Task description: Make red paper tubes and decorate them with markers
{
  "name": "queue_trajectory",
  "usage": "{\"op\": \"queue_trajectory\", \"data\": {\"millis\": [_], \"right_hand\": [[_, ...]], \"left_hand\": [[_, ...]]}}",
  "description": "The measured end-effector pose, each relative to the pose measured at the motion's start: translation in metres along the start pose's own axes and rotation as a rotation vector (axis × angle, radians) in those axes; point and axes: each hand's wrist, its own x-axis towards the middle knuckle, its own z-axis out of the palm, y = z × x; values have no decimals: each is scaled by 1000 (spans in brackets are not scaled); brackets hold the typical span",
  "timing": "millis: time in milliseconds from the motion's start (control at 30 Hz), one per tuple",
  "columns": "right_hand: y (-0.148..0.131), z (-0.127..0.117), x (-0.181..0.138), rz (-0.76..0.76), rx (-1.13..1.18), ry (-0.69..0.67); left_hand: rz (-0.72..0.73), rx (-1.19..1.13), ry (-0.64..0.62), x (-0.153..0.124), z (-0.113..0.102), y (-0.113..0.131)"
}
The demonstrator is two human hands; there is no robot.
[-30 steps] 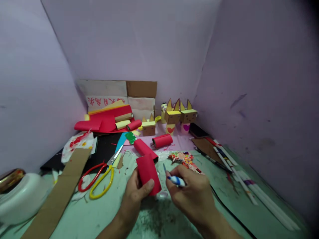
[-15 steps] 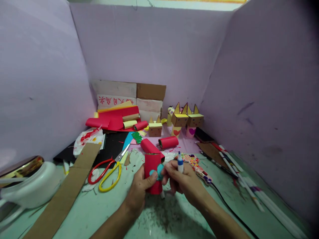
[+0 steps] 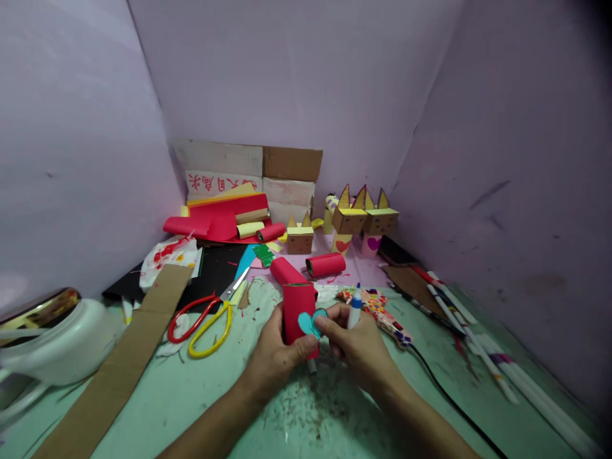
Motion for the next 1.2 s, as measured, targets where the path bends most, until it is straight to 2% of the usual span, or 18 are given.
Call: {"op": "queue_trajectory", "data": {"millis": [133,400,533,700,767,867,933,1100,1200], "right_hand": [[3,3,-2,-14,55,32],[0,5,-4,-106,-33,130],[3,5,-3,-124,-38,72],[19,4,1,-155,75,62],[24,1,3,-164,109,-25],[24,-3,6,-164,104,-223],[21,-5,7,-158,108,-266],[14,-2,5,-120,138,-193],[13,2,3,-101,170,-128]], "left_hand": [[10,41,41,0,5,1],[35,-26,-32,-1,5,-3],[-13,-111,6,-3,5,-6],[-10,-234,-29,-3,4,-9],[-9,-234,-42,-4,4,-8],[-6,-224,-51,-5,5,-7],[-1,-221,-40,-6,5,-6],[-20,-226,-74,-7,3,-5],[-41,-63,-26,-6,1,-3]]}}
